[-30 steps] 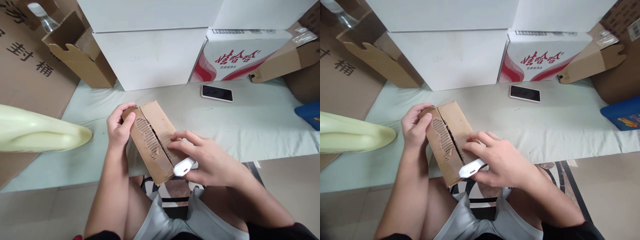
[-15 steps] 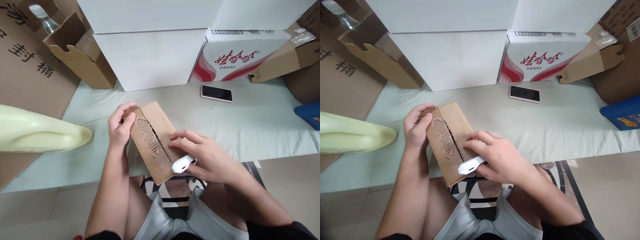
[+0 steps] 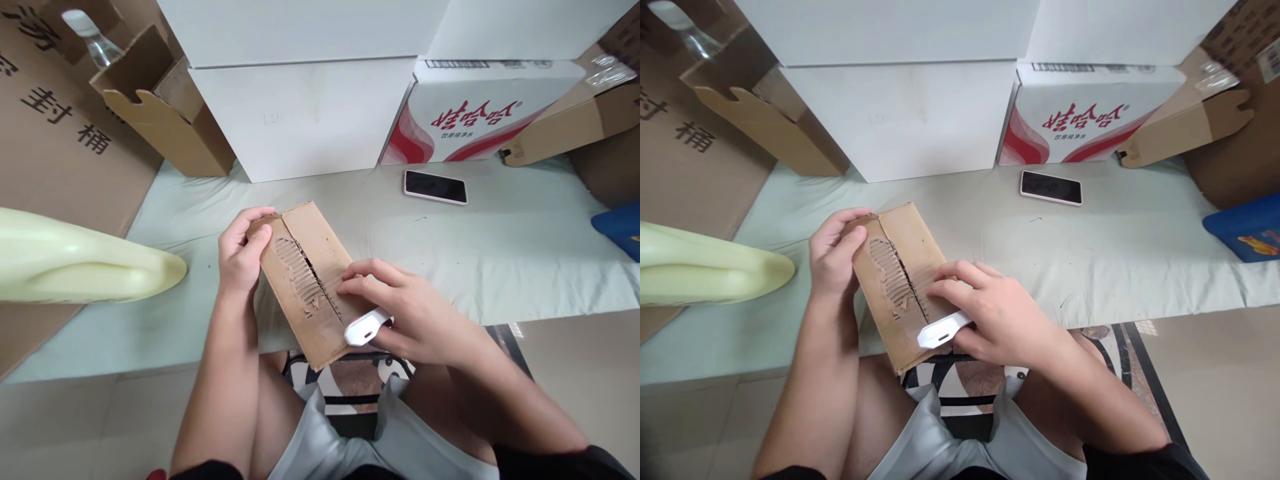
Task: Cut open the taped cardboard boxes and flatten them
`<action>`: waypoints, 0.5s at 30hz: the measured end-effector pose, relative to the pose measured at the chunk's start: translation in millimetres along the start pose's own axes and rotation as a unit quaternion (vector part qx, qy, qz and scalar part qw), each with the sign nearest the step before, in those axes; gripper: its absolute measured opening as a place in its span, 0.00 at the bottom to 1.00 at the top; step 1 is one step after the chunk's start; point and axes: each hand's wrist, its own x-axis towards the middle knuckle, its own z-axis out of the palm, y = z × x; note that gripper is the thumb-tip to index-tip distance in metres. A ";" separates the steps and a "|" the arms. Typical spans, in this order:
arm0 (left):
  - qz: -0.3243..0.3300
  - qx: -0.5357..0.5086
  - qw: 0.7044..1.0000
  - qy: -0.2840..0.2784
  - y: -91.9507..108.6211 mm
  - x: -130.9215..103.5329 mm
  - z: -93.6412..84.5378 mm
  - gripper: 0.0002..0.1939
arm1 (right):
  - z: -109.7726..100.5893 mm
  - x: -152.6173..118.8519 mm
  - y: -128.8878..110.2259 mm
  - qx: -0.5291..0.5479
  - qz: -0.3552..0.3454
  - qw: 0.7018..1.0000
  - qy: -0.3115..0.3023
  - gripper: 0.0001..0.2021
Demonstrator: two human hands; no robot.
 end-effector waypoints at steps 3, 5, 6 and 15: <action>-0.017 -0.018 1.000 0.008 0.9 0.4 0.6 0.13 | 0.7 0.6 0.9 0.008 0.003 1.000 0.003 0.17; -0.025 -0.027 0.999 0.010 1.9 0.6 1.7 0.13 | 1.5 0.8 0.5 0.007 0.009 1.000 0.001 0.17; -0.027 -0.027 0.999 0.011 2.7 0.6 2.4 0.13 | 1.9 0.9 0.1 0.007 0.011 1.000 0.000 0.17; -0.039 -0.010 0.999 0.023 10.3 -0.5 6.0 0.13 | 3.1 2.0 -0.1 0.004 0.005 1.000 0.002 0.17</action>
